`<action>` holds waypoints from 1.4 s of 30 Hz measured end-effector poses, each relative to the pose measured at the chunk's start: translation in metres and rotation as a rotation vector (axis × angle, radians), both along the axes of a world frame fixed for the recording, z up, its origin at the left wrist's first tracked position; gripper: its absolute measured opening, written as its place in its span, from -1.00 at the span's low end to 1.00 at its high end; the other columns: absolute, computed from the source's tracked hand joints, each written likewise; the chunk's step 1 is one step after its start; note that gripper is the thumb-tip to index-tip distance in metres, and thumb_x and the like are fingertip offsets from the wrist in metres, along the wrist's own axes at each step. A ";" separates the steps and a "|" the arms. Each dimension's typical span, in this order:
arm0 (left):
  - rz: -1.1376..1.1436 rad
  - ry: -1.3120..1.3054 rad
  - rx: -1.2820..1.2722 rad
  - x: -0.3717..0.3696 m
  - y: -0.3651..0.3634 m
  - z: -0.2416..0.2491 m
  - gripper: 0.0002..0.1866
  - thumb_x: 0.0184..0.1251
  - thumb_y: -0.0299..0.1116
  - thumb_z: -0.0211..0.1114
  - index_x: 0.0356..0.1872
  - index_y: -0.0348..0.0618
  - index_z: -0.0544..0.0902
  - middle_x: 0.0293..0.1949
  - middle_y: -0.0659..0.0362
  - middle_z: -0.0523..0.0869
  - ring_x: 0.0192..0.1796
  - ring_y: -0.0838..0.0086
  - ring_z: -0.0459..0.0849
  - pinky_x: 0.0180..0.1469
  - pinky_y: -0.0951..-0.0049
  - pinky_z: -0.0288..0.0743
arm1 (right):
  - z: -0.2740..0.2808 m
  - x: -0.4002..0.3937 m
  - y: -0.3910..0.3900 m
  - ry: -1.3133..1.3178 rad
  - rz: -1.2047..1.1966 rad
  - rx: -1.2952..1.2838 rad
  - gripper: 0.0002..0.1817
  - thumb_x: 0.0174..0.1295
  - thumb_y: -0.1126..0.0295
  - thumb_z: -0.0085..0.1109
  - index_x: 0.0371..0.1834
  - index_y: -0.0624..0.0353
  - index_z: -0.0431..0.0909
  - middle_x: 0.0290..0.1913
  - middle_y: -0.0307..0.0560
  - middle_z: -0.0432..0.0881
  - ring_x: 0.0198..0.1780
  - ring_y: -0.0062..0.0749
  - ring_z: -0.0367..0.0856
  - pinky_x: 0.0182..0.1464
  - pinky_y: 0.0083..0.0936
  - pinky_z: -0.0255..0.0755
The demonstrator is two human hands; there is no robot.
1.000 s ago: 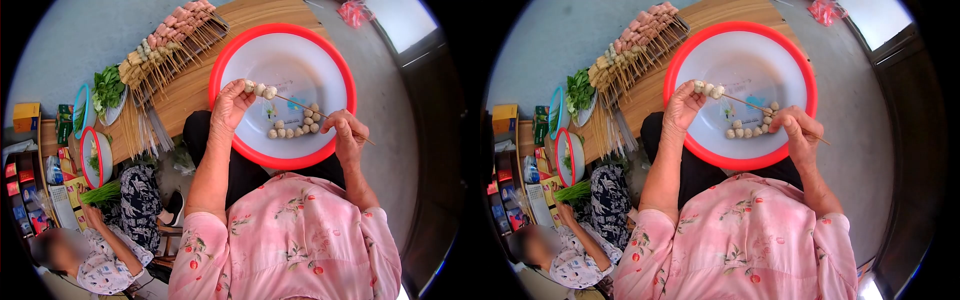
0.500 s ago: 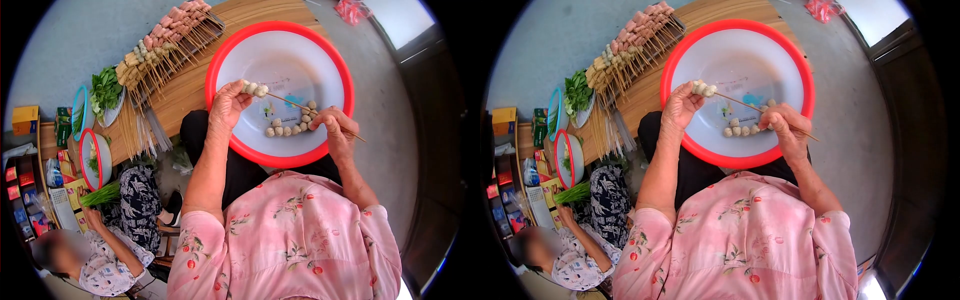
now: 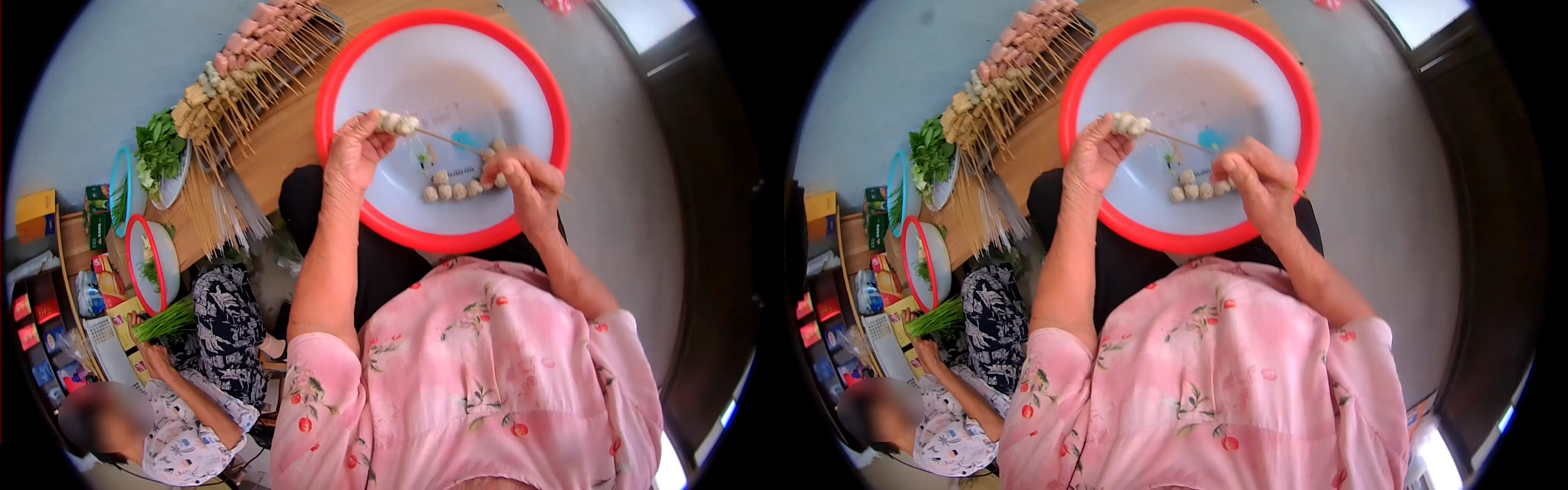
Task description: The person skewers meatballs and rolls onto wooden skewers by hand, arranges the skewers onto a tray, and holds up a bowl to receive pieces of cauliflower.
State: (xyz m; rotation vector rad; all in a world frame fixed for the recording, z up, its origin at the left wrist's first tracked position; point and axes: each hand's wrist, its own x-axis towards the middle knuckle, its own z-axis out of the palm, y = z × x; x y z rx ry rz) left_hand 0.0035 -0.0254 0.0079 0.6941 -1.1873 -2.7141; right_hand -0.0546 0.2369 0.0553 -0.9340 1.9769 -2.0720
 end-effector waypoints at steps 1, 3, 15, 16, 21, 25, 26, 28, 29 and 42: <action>-0.016 0.000 -0.017 0.000 0.004 0.007 -0.79 0.21 -0.22 0.31 -0.28 -0.12 0.61 -0.32 0.17 0.70 -0.23 0.43 0.67 -0.19 0.47 0.52 | 0.002 -0.001 0.001 0.010 -0.001 0.026 -0.75 0.29 0.36 0.10 -0.46 0.32 0.55 -0.50 -0.16 0.56 -0.44 -0.57 0.50 -0.37 -0.64 0.35; 0.047 -0.049 -0.029 0.000 0.011 0.011 -0.75 0.21 -0.18 0.31 -0.27 -0.13 0.61 -0.30 0.16 0.70 -0.24 0.43 0.67 -0.19 0.46 0.52 | 0.004 0.000 0.001 -0.102 -0.003 -0.041 -0.73 0.30 0.33 0.10 -0.46 0.32 0.55 -0.50 -0.17 0.56 -0.43 -0.57 0.51 -0.33 -0.63 0.39; -0.636 0.169 -1.732 0.002 0.069 -0.020 -0.76 0.09 -0.48 0.17 -0.18 -0.06 0.61 -0.25 0.04 0.54 -0.20 0.18 0.62 -0.18 0.24 0.51 | -0.005 -0.020 0.024 -0.173 -0.123 -0.070 -0.67 0.34 0.28 0.04 -0.41 0.39 0.53 -0.46 -0.07 0.56 -0.43 -0.44 0.53 -0.33 -0.59 0.37; -0.764 0.121 -1.831 0.003 0.074 -0.017 -0.74 0.06 -0.54 0.13 -0.20 -0.05 0.61 -0.26 0.01 0.49 -0.19 0.13 0.60 -0.16 0.20 0.50 | -0.004 -0.020 0.024 -0.163 -0.120 -0.058 -0.67 0.33 0.28 0.04 -0.41 0.39 0.53 -0.46 -0.06 0.56 -0.43 -0.44 0.53 -0.33 -0.59 0.38; -0.821 0.136 -1.811 0.003 0.076 -0.032 -0.79 0.07 -0.59 0.08 -0.28 -0.12 0.59 -0.27 0.01 0.45 -0.20 0.12 0.59 -0.18 0.19 0.49 | -0.003 -0.019 0.024 -0.217 -0.128 -0.127 -0.67 0.31 0.28 0.08 -0.46 0.36 0.54 -0.49 -0.12 0.58 -0.45 -0.51 0.52 -0.30 -0.57 0.41; -0.576 0.132 -1.626 0.001 0.066 -0.033 -0.75 0.02 -0.61 0.14 -0.24 -0.13 0.58 -0.27 0.01 0.53 -0.23 0.22 0.62 -0.15 0.27 0.49 | -0.004 -0.023 0.027 -0.247 -0.135 -0.174 -0.66 0.33 0.27 0.06 -0.41 0.40 0.52 -0.46 -0.05 0.53 -0.44 -0.38 0.52 -0.36 -0.53 0.41; -0.572 0.134 -1.632 -0.002 0.062 -0.031 -0.75 0.02 -0.61 0.14 -0.24 -0.13 0.58 -0.27 0.01 0.53 -0.23 0.22 0.62 -0.15 0.27 0.49 | -0.003 -0.024 0.028 -0.242 -0.133 -0.179 -0.66 0.33 0.27 0.06 -0.41 0.40 0.52 -0.46 -0.05 0.53 -0.44 -0.38 0.52 -0.36 -0.53 0.41; -0.367 -0.251 -1.026 -0.009 0.056 -0.002 -0.74 0.08 -0.59 0.18 -0.17 -0.13 0.59 -0.26 0.12 0.60 -0.24 0.41 0.62 -0.16 0.41 0.46 | 0.000 -0.025 0.031 -0.236 -0.152 -0.198 -0.66 0.33 0.27 0.05 -0.43 0.40 0.51 -0.46 -0.04 0.52 -0.44 -0.36 0.51 -0.37 -0.53 0.41; -0.359 -0.247 -1.031 -0.009 0.050 0.003 -0.74 0.08 -0.59 0.18 -0.17 -0.13 0.59 -0.26 0.12 0.60 -0.24 0.41 0.62 -0.16 0.41 0.46 | 0.003 -0.024 0.033 -0.229 -0.147 -0.203 -0.66 0.33 0.27 0.05 -0.43 0.40 0.51 -0.46 -0.04 0.52 -0.44 -0.36 0.51 -0.37 -0.53 0.41; 0.180 0.032 0.032 0.000 0.009 0.018 -0.80 0.33 -0.41 0.15 -0.06 -0.20 0.51 -0.19 0.08 0.65 -0.22 0.47 0.63 -0.19 0.53 0.50 | 0.028 -0.013 0.026 -0.150 -0.031 -0.161 -0.64 0.31 0.27 0.06 -0.52 0.36 0.53 -0.52 -0.08 0.56 -0.47 -0.47 0.51 -0.32 -0.55 0.38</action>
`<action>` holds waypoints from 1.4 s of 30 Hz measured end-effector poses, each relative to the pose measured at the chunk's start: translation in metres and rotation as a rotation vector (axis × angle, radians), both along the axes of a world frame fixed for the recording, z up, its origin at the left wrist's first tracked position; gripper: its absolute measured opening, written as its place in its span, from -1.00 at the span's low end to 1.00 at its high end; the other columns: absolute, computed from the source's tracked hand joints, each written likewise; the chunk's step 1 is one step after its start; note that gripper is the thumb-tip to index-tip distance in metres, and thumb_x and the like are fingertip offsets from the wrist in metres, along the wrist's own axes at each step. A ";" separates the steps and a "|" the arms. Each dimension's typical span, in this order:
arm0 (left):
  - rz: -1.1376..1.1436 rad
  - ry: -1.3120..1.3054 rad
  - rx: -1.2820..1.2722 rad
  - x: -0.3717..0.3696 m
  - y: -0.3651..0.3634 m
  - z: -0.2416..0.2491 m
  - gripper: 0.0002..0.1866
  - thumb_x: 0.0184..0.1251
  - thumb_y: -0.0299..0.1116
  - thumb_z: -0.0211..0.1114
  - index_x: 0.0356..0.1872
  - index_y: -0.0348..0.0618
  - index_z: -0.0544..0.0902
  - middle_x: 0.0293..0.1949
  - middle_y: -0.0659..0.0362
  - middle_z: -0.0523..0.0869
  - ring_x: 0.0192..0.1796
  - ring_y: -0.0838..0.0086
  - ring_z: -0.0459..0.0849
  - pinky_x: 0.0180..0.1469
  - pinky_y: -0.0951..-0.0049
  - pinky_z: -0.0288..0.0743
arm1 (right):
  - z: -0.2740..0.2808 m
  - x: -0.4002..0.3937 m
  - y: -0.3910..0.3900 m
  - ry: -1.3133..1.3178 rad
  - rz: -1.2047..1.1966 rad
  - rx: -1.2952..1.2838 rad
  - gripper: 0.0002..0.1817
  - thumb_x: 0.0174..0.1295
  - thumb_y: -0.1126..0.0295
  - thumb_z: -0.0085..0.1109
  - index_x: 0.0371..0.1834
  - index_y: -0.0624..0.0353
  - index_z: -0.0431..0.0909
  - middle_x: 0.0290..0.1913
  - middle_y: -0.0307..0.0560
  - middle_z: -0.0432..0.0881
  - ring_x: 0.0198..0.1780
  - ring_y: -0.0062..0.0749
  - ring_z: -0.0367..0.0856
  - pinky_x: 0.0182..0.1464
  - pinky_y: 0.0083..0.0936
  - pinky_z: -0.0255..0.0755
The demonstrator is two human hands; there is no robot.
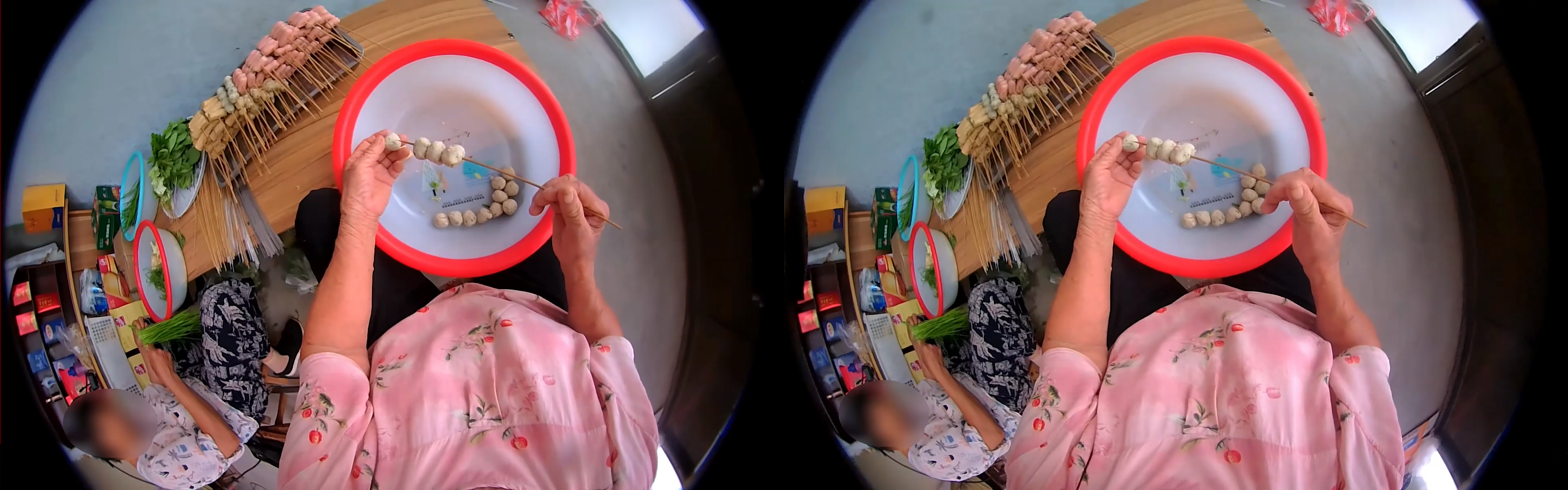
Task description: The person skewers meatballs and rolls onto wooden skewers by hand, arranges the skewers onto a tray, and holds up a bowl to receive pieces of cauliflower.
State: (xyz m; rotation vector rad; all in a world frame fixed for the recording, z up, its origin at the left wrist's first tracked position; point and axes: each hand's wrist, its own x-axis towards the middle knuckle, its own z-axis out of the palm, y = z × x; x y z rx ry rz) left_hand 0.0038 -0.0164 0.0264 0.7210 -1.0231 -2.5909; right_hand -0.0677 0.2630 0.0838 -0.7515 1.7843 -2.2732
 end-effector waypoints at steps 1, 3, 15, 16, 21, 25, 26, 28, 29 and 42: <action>0.019 0.003 0.002 -0.002 0.002 0.002 -0.80 0.34 -0.42 0.13 -0.07 -0.24 0.50 -0.19 0.04 0.65 -0.20 0.42 0.64 -0.16 0.48 0.54 | 0.000 0.000 -0.001 0.001 0.002 0.001 -0.64 0.31 0.27 0.06 -0.52 0.36 0.53 -0.52 -0.08 0.56 -0.47 -0.47 0.51 -0.32 -0.55 0.38; 0.040 0.007 0.004 -0.004 0.006 0.002 -0.81 0.34 -0.44 0.11 -0.09 -0.28 0.49 -0.18 -0.01 0.64 -0.17 0.36 0.65 -0.13 0.43 0.57 | 0.000 0.001 -0.001 0.033 -0.023 0.044 -0.65 0.30 0.26 0.07 -0.52 0.35 0.54 -0.54 -0.09 0.57 -0.47 -0.48 0.50 -0.32 -0.56 0.38; 0.122 0.042 0.009 -0.007 0.007 -0.002 -0.84 0.31 -0.50 0.13 -0.13 -0.31 0.48 -0.19 -0.05 0.63 -0.11 0.21 0.66 0.01 0.29 0.57 | -0.008 0.003 0.000 0.109 0.015 0.099 -0.66 0.33 0.30 0.02 -0.46 0.39 0.53 -0.48 -0.03 0.54 -0.46 -0.43 0.47 -0.35 -0.55 0.38; 0.127 0.042 0.012 -0.007 0.008 -0.002 -0.84 0.31 -0.50 0.14 -0.13 -0.31 0.47 -0.19 -0.05 0.63 -0.10 0.21 0.65 0.01 0.28 0.57 | -0.007 0.004 -0.001 0.110 0.016 0.099 -0.66 0.33 0.30 0.02 -0.46 0.39 0.53 -0.48 -0.03 0.54 -0.46 -0.43 0.47 -0.35 -0.55 0.38; 0.133 0.038 0.036 -0.008 0.006 -0.004 -0.84 0.32 -0.50 0.13 -0.13 -0.31 0.47 -0.17 -0.06 0.62 -0.08 0.19 0.65 0.01 0.27 0.57 | -0.005 0.004 -0.001 0.134 0.000 0.093 -0.64 0.33 0.26 0.03 -0.47 0.39 0.53 -0.50 -0.04 0.55 -0.47 -0.43 0.47 -0.36 -0.55 0.36; 0.136 0.043 0.044 -0.008 0.006 -0.004 -0.84 0.33 -0.48 0.12 -0.14 -0.33 0.46 -0.17 -0.08 0.62 -0.07 0.17 0.64 0.01 0.25 0.57 | -0.005 0.005 -0.002 0.127 -0.009 0.089 -0.63 0.33 0.25 0.03 -0.47 0.39 0.53 -0.50 -0.03 0.56 -0.47 -0.43 0.46 -0.36 -0.54 0.35; 0.138 0.044 0.048 -0.008 0.007 -0.004 -0.84 0.34 -0.47 0.12 -0.14 -0.33 0.46 -0.17 -0.08 0.61 -0.07 0.16 0.64 0.01 0.25 0.57 | -0.004 0.005 -0.002 0.120 -0.011 0.088 -0.63 0.33 0.26 0.03 -0.47 0.39 0.53 -0.50 -0.03 0.56 -0.47 -0.42 0.46 -0.36 -0.54 0.35; 0.137 0.044 0.047 -0.008 0.006 -0.005 -0.84 0.34 -0.47 0.12 -0.15 -0.33 0.46 -0.17 -0.09 0.61 -0.07 0.16 0.64 0.01 0.25 0.57 | -0.003 0.006 -0.002 0.113 -0.014 0.088 -0.63 0.33 0.26 0.03 -0.47 0.39 0.53 -0.50 -0.03 0.56 -0.47 -0.42 0.46 -0.35 -0.54 0.35; 0.136 0.044 0.046 -0.008 0.006 -0.005 -0.84 0.34 -0.46 0.12 -0.15 -0.34 0.46 -0.17 -0.09 0.61 -0.07 0.16 0.64 0.01 0.24 0.58 | -0.003 0.006 -0.002 0.104 -0.028 0.094 -0.63 0.32 0.25 0.05 -0.49 0.36 0.54 -0.51 -0.07 0.57 -0.45 -0.45 0.48 -0.33 -0.55 0.36; 0.128 0.052 0.052 -0.008 0.005 -0.008 -0.85 0.33 -0.48 0.12 -0.16 -0.34 0.48 -0.17 -0.10 0.62 -0.08 0.16 0.65 0.01 0.25 0.58 | -0.005 0.007 -0.003 0.063 -0.030 0.101 -0.66 0.30 0.25 0.08 -0.50 0.32 0.56 -0.52 -0.13 0.58 -0.42 -0.48 0.49 -0.29 -0.55 0.37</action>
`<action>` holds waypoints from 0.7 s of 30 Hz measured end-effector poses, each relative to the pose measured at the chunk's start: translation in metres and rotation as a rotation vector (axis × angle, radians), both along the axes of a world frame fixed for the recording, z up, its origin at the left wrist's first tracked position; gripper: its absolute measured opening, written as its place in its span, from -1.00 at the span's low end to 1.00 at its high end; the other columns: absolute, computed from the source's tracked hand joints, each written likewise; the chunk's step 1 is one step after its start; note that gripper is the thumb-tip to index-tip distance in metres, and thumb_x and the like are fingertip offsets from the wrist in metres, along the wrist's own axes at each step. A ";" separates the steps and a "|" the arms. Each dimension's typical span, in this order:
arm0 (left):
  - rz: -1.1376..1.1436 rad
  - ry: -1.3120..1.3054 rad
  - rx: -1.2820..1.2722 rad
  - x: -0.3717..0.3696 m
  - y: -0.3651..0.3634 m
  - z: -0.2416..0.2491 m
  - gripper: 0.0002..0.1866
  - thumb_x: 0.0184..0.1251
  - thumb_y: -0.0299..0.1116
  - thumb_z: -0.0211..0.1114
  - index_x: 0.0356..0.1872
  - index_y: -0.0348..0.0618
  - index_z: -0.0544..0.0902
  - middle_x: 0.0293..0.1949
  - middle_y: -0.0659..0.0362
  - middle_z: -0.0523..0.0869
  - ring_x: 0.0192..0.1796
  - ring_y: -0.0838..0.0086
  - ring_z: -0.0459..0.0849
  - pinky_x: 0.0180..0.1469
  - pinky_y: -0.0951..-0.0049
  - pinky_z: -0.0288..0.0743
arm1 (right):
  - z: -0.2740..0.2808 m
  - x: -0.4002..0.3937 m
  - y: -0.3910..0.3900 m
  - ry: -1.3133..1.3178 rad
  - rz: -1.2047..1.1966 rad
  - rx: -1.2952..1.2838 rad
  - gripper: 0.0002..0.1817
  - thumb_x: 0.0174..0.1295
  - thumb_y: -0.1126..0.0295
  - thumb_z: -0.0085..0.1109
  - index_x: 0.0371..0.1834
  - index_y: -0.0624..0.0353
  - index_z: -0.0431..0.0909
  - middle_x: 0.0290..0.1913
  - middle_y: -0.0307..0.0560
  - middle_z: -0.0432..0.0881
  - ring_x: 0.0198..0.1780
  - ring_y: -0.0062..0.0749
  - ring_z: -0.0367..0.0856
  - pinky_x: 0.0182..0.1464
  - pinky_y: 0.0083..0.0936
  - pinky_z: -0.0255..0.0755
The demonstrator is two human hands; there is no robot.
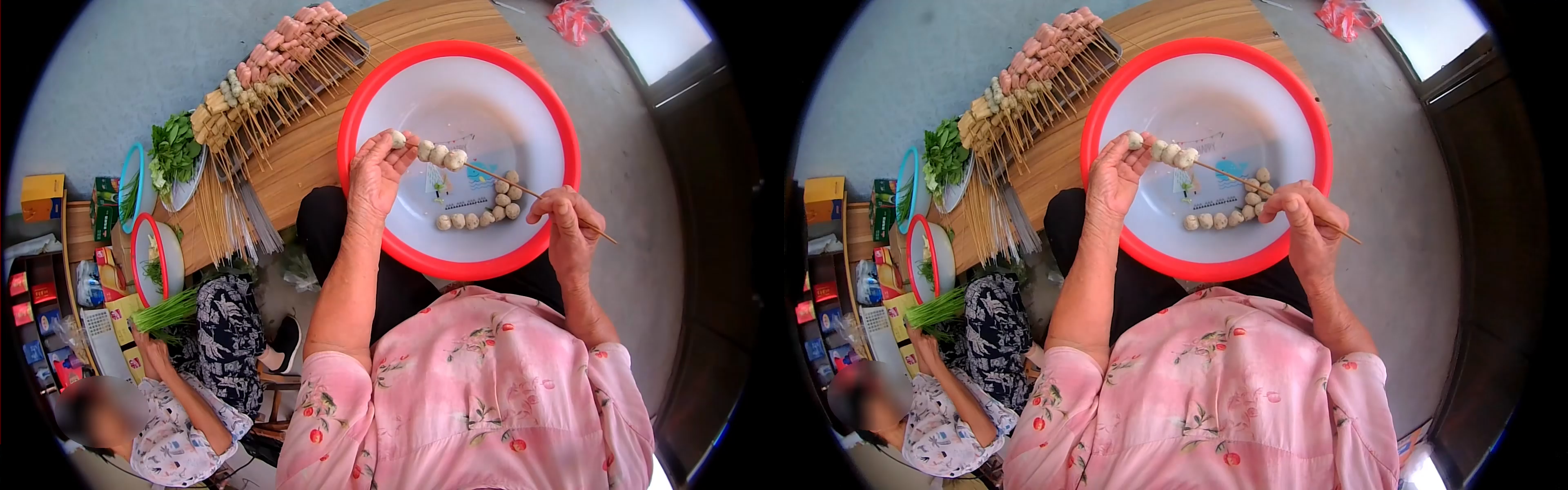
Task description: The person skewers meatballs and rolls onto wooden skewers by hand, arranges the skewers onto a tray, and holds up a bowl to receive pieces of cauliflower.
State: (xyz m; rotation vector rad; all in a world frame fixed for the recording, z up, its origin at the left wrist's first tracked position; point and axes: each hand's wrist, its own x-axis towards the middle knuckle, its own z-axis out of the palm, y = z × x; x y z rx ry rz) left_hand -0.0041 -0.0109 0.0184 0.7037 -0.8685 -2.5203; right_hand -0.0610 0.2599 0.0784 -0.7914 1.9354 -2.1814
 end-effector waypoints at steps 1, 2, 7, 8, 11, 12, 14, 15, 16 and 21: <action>-0.006 -0.009 -0.006 0.000 0.001 0.002 -0.85 0.32 -0.47 0.13 -0.16 -0.33 0.48 -0.17 -0.09 0.62 -0.08 0.17 0.65 0.01 0.25 0.58 | 0.000 0.000 0.000 0.000 0.001 0.000 -0.66 0.30 0.25 0.08 -0.50 0.32 0.56 -0.52 -0.13 0.58 -0.42 -0.48 0.49 -0.29 -0.55 0.37; -0.013 -0.018 -0.012 0.001 0.001 0.002 -0.84 0.32 -0.47 0.15 -0.16 -0.33 0.48 -0.17 -0.08 0.63 -0.08 0.18 0.65 0.02 0.25 0.58 | -0.001 0.001 -0.001 0.000 0.013 0.009 -0.66 0.30 0.25 0.09 -0.50 0.32 0.56 -0.51 -0.13 0.59 -0.42 -0.48 0.49 -0.29 -0.54 0.37; -0.050 -0.041 -0.030 0.001 0.000 0.001 -0.82 0.29 -0.44 0.19 -0.16 -0.31 0.48 -0.17 -0.07 0.63 -0.10 0.20 0.66 0.00 0.22 0.58 | -0.006 -0.001 -0.003 0.023 0.054 0.046 -0.66 0.29 0.23 0.11 -0.49 0.31 0.57 -0.48 -0.13 0.60 -0.39 -0.47 0.49 -0.26 -0.54 0.38; -0.059 -0.062 -0.038 0.001 0.001 0.002 -0.81 0.29 -0.43 0.20 -0.16 -0.31 0.48 -0.17 -0.07 0.63 -0.11 0.21 0.66 -0.01 0.21 0.58 | -0.007 -0.001 -0.004 0.039 0.055 0.063 -0.65 0.29 0.22 0.10 -0.48 0.31 0.57 -0.48 -0.13 0.60 -0.39 -0.46 0.50 -0.25 -0.53 0.39; -0.070 -0.062 -0.024 0.003 0.000 0.000 -0.80 0.28 -0.41 0.20 -0.16 -0.30 0.48 -0.16 -0.05 0.64 -0.11 0.22 0.66 -0.03 0.19 0.58 | -0.010 0.000 -0.006 0.070 0.055 0.084 -0.65 0.29 0.21 0.11 -0.48 0.32 0.57 -0.48 -0.12 0.60 -0.37 -0.46 0.50 -0.24 -0.52 0.40; -0.067 -0.060 -0.024 0.003 -0.001 -0.001 -0.80 0.28 -0.41 0.20 -0.16 -0.30 0.48 -0.16 -0.05 0.64 -0.11 0.22 0.66 -0.03 0.19 0.58 | -0.011 0.000 -0.007 0.084 0.052 0.089 -0.65 0.28 0.21 0.11 -0.48 0.32 0.57 -0.48 -0.12 0.60 -0.37 -0.46 0.50 -0.23 -0.52 0.40; -0.095 -0.067 -0.021 0.004 -0.002 -0.002 -0.79 0.28 -0.39 0.21 -0.15 -0.28 0.49 -0.16 -0.04 0.64 -0.10 0.23 0.65 -0.02 0.19 0.58 | -0.012 0.002 -0.010 0.106 0.053 0.087 -0.65 0.28 0.21 0.12 -0.47 0.32 0.57 -0.47 -0.12 0.61 -0.36 -0.45 0.50 -0.22 -0.52 0.40; -0.092 -0.066 -0.021 0.004 -0.001 -0.001 -0.79 0.28 -0.39 0.21 -0.15 -0.28 0.49 -0.16 -0.04 0.64 -0.10 0.23 0.65 -0.02 0.19 0.58 | -0.013 0.003 -0.012 0.125 0.050 0.087 -0.66 0.27 0.21 0.13 -0.47 0.32 0.58 -0.47 -0.11 0.62 -0.36 -0.44 0.51 -0.22 -0.51 0.40; -0.101 -0.074 -0.028 0.005 -0.001 -0.001 -0.81 0.29 -0.38 0.19 -0.16 -0.26 0.52 -0.15 -0.01 0.64 -0.10 0.26 0.65 0.01 0.22 0.57 | -0.013 0.004 -0.013 0.126 0.052 0.086 -0.66 0.27 0.21 0.13 -0.47 0.32 0.58 -0.47 -0.11 0.62 -0.36 -0.44 0.51 -0.22 -0.51 0.40; -0.102 -0.062 -0.011 0.005 -0.001 0.000 -0.82 0.30 -0.36 0.17 -0.17 -0.24 0.55 -0.15 0.03 0.65 -0.11 0.29 0.65 0.03 0.26 0.56 | -0.013 0.006 -0.019 0.178 0.075 0.107 -0.69 0.26 0.24 0.14 -0.44 0.33 0.59 -0.45 -0.09 0.63 -0.37 -0.42 0.51 -0.22 -0.53 0.40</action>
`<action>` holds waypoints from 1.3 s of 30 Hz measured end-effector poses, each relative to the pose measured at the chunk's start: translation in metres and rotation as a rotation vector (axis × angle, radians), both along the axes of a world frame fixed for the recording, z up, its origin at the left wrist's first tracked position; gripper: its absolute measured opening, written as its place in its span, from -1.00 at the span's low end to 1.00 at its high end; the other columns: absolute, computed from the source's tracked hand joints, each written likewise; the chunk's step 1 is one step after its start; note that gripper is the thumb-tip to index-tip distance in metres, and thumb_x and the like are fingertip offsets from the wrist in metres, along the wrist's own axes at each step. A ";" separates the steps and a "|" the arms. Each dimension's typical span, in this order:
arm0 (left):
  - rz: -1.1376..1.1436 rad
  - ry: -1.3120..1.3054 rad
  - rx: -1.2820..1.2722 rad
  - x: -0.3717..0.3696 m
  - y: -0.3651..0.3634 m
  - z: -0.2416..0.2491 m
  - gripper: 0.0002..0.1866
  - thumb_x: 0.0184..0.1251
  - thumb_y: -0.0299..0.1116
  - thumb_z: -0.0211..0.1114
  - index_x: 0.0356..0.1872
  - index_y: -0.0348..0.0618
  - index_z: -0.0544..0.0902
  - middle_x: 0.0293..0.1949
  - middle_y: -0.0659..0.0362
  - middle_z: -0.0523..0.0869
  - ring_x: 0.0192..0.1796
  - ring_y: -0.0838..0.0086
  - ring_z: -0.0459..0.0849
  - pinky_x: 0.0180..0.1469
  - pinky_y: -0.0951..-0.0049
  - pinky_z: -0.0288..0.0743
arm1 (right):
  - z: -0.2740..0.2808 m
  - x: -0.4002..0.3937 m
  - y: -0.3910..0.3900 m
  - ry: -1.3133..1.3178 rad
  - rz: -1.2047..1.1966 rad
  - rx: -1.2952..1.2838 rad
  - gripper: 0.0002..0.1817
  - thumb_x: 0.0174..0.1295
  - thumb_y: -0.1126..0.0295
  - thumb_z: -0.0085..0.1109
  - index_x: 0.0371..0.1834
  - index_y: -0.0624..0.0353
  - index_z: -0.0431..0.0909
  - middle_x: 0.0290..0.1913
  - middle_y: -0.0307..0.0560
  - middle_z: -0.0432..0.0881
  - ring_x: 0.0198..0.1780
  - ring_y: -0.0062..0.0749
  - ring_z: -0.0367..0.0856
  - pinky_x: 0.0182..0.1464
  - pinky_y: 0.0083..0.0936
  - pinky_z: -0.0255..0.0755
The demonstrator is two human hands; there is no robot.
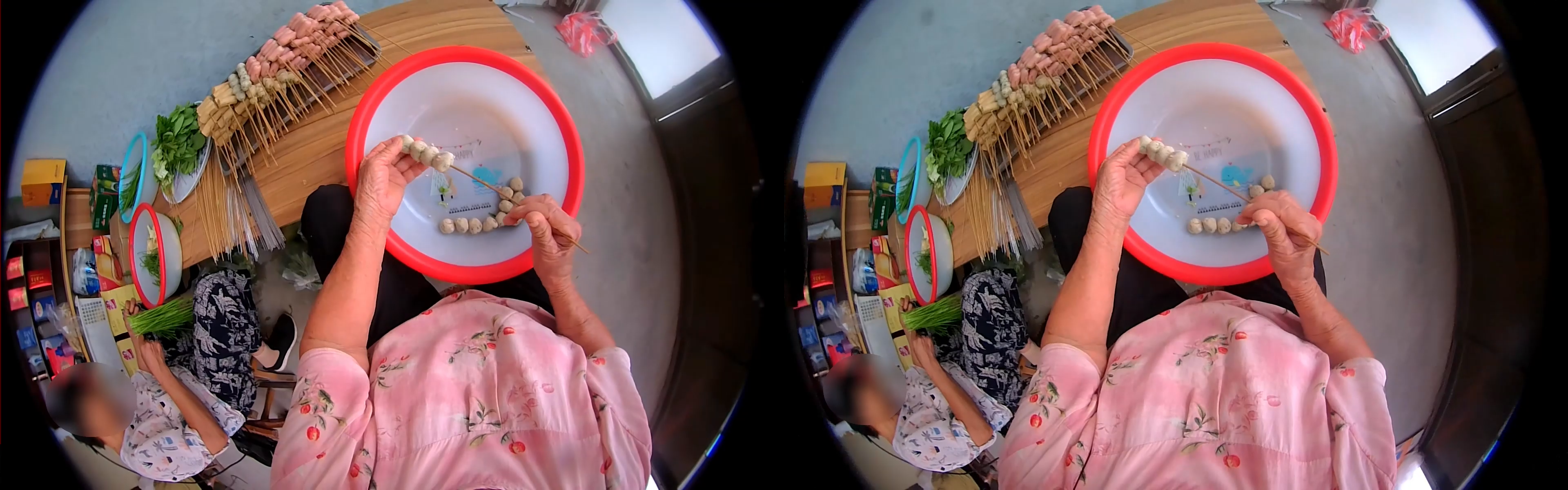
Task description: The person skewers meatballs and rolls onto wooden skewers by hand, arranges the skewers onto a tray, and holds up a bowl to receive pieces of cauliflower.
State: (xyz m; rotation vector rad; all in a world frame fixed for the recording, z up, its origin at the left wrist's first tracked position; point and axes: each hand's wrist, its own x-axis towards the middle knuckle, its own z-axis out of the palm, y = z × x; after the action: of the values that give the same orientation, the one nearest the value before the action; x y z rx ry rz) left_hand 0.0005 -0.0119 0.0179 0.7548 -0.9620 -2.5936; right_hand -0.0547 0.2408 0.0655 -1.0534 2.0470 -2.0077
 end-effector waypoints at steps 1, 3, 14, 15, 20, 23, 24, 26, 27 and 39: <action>-0.006 0.010 0.025 -0.001 -0.001 0.000 -0.82 0.31 -0.36 0.17 -0.17 -0.23 0.55 -0.14 0.04 0.65 -0.11 0.29 0.65 0.04 0.26 0.56 | -0.001 0.000 0.000 0.002 0.001 -0.001 -0.69 0.26 0.24 0.14 -0.44 0.33 0.59 -0.45 -0.09 0.63 -0.37 -0.42 0.51 -0.22 -0.53 0.40; -0.011 0.023 0.050 -0.002 -0.002 0.000 -0.83 0.31 -0.37 0.16 -0.17 -0.23 0.54 -0.14 0.04 0.65 -0.11 0.29 0.65 0.04 0.26 0.55 | -0.002 0.001 0.001 -0.042 0.023 -0.017 -0.68 0.23 0.23 0.17 -0.40 0.34 0.59 -0.43 -0.09 0.62 -0.35 -0.43 0.53 -0.22 -0.53 0.42; 0.080 0.123 -0.023 -0.001 0.000 0.008 -0.81 0.33 -0.37 0.17 -0.10 -0.18 0.48 -0.10 0.01 0.62 -0.09 0.29 0.63 0.01 0.21 0.56 | 0.006 -0.020 0.036 -0.409 -0.003 -0.095 -0.71 0.20 0.29 0.21 -0.25 0.38 0.58 -0.46 -0.10 0.60 -0.42 -0.42 0.57 -0.28 -0.55 0.46; 0.087 0.127 -0.025 0.000 -0.001 0.008 -0.81 0.33 -0.37 0.17 -0.10 -0.18 0.48 -0.10 0.01 0.62 -0.09 0.29 0.63 0.01 0.21 0.56 | 0.005 -0.023 0.038 -0.544 -0.016 -0.169 -0.74 0.19 0.32 0.21 -0.27 0.37 0.59 -0.47 -0.12 0.59 -0.42 -0.43 0.57 -0.29 -0.56 0.46; 0.104 0.159 -0.085 0.002 -0.004 0.008 -0.73 0.33 -0.37 0.17 0.00 -0.21 0.44 -0.04 -0.03 0.60 -0.03 0.23 0.63 0.01 0.20 0.56 | 0.019 -0.026 0.038 -0.320 -0.055 0.218 -0.87 0.17 0.50 0.18 -0.29 0.36 0.62 -0.50 -0.16 0.59 -0.46 -0.49 0.55 -0.34 -0.59 0.44; 0.103 0.202 -0.138 0.004 -0.006 0.011 -0.72 0.32 -0.37 0.18 0.01 -0.20 0.45 -0.02 -0.03 0.60 -0.01 0.24 0.62 0.00 0.23 0.56 | 0.025 -0.017 0.025 0.041 0.061 0.638 -0.85 0.16 0.54 0.18 -0.23 0.37 0.60 -0.48 -0.06 0.62 -0.43 -0.55 0.56 -0.33 -0.64 0.42; 0.111 0.206 -0.141 0.004 -0.007 0.011 -0.72 0.32 -0.37 0.18 0.01 -0.20 0.45 -0.02 -0.03 0.60 -0.01 0.24 0.62 0.00 0.23 0.56 | 0.022 -0.012 0.022 0.049 0.067 0.636 -0.85 0.16 0.54 0.18 -0.23 0.37 0.60 -0.48 -0.06 0.62 -0.43 -0.55 0.56 -0.33 -0.64 0.42; 0.112 0.235 -0.114 0.005 -0.009 0.011 -0.72 0.33 -0.37 0.18 0.01 -0.20 0.46 -0.04 -0.02 0.61 -0.01 0.25 0.62 0.00 0.28 0.55 | 0.011 -0.004 0.016 -0.061 0.062 0.488 -0.82 0.16 0.55 0.19 -0.18 0.34 0.62 -0.40 -0.04 0.67 -0.40 -0.57 0.57 -0.30 -0.64 0.43; 0.119 0.238 -0.114 0.006 -0.009 0.013 -0.72 0.33 -0.37 0.18 0.01 -0.20 0.46 -0.04 -0.02 0.61 -0.01 0.25 0.62 0.00 0.28 0.55 | 0.009 -0.003 0.015 -0.089 0.051 0.502 -0.79 0.14 0.55 0.21 -0.15 0.32 0.62 -0.36 0.00 0.69 -0.38 -0.58 0.57 -0.29 -0.63 0.44; 0.160 0.285 -0.068 0.005 -0.014 0.015 -0.82 0.36 -0.39 0.11 -0.10 -0.23 0.54 -0.11 0.00 0.64 -0.05 0.27 0.64 0.00 0.31 0.54 | -0.002 0.005 0.002 -0.167 0.004 0.494 -0.81 0.15 0.51 0.22 -0.17 0.32 0.63 -0.50 -0.14 0.63 -0.49 -0.66 0.43 -0.39 -0.68 0.37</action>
State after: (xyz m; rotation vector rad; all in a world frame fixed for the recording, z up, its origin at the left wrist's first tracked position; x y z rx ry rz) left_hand 0.0056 -0.0255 0.0324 0.4109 -0.8601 -2.4307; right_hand -0.0495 0.2432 0.0635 -0.7599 2.2654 -1.4082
